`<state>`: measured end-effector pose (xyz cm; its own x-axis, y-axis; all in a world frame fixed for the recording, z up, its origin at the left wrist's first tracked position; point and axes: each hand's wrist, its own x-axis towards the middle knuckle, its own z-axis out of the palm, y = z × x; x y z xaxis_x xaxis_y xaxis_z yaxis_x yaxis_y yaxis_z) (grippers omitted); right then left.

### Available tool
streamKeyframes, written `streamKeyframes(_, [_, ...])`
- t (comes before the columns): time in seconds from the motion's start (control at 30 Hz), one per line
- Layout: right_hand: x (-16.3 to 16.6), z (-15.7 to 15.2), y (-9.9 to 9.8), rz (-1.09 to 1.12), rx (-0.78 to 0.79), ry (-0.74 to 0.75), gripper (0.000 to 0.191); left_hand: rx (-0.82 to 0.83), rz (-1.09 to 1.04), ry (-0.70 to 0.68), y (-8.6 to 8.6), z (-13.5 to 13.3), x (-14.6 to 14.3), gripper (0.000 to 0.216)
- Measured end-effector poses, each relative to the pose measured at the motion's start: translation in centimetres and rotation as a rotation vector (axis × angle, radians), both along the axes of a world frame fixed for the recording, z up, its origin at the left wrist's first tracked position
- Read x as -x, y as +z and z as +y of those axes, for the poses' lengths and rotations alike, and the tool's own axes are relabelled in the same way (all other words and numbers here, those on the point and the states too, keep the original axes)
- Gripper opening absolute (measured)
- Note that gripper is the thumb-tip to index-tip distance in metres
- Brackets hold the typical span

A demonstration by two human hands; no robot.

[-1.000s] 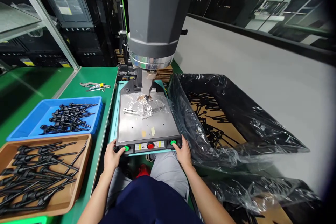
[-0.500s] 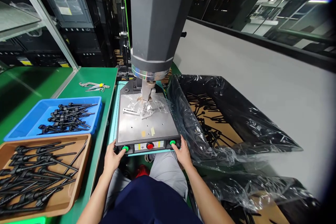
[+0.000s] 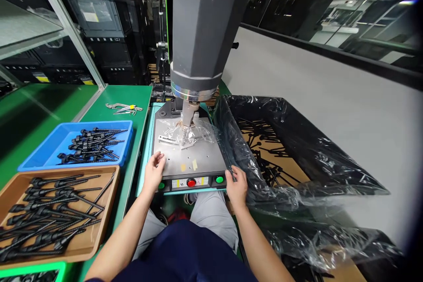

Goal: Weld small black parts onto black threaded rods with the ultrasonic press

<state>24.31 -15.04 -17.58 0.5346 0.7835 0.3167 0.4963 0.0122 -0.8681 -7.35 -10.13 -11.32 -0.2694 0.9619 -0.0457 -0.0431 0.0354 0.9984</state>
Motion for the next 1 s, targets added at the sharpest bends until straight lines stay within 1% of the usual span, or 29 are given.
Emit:
streamKeyframes(0.03, [0.9, 0.5, 0.7, 0.056, -0.025, 0.036, 0.043, 0.03, -0.073, -0.017, 0.3, 1.3, -0.7, 0.05])
streamKeyframes(0.07, [2.0, 1.0, 1.3, 0.136, -0.025, 0.102, 0.043, 0.065, -0.14, -0.035, 0.6, 2.5, -1.3, 0.049])
streamKeyframes(0.17, [5.5, 2.9, 2.2, 0.38, 0.049, 0.365, 0.043, 0.185, -0.33, -0.133, 1.6, 5.4, -3.3, 0.043])
streamKeyframes(0.23, [7.5, 4.4, 2.4, 0.446, 0.09, 0.5, 0.042, 0.234, -0.42, -0.203, 2.4, 6.4, -4.3, 0.042])
streamKeyframes(0.3, [9.1, 6.1, 2.7, 0.42, 0.1, 0.572, 0.04, 0.227, -0.445, -0.227, 3.0, 6.7, -5.0, 0.041])
streamKeyframes(0.4, [10.5, 8.5, 3.9, 0.263, 0.057, 0.589, 0.037, 0.124, -0.406, -0.203, 3.8, 6.2, -5.1, 0.038])
streamKeyframes(0.47, [11.1, 10.1, 5.0, 0.118, -0.042, 0.557, 0.036, 0.064, -0.384, -0.174, 4.3, 5.8, -4.9, 0.039])
streamKeyframes(0.53, [11.5, 11.6, 6.1, -0.01, -0.169, 0.498, 0.038, 0.04, -0.372, -0.152, 4.8, 5.7, -4.7, 0.04])
streamKeyframes(0.6, [11.8, 13.1, 7.0, -0.076, -0.245, 0.439, 0.042, 0.034, -0.355, -0.139, 5.4, 5.7, -4.6, 0.041])
streamKeyframes(0.7, [12.2, 15.1, 8.0, -0.104, -0.241, 0.396, 0.048, 0.032, -0.333, -0.138, 6.1, 6.0, -4.6, 0.043])
streamKeyframes(0.8, [12.2, 17.2, 9.0, -0.162, -0.223, 0.426, 0.048, 0.017, -0.319, -0.143, 6.6, 6.3, -4.7, 0.041])
streamKeyframes(0.87, [12.1, 18.6, 9.8, -0.207, -0.22, 0.489, 0.043, 0.001, -0.319, -0.154, 7.0, 6.6, -4.8, 0.04])
streamKeyframes(0.93, [11.9, 19.7, 10.8, -0.233, -0.196, 0.557, 0.033, -0.018, -0.326, -0.166, 7.5, 6.8, -4.8, 0.038])
streamKeyframes(1.0, [11.7, 20.4, 11.8, -0.231, -0.169, 0.594, 0.025, -0.035, -0.332, -0.171, 8.0, 7.1, -4.9, 0.037])
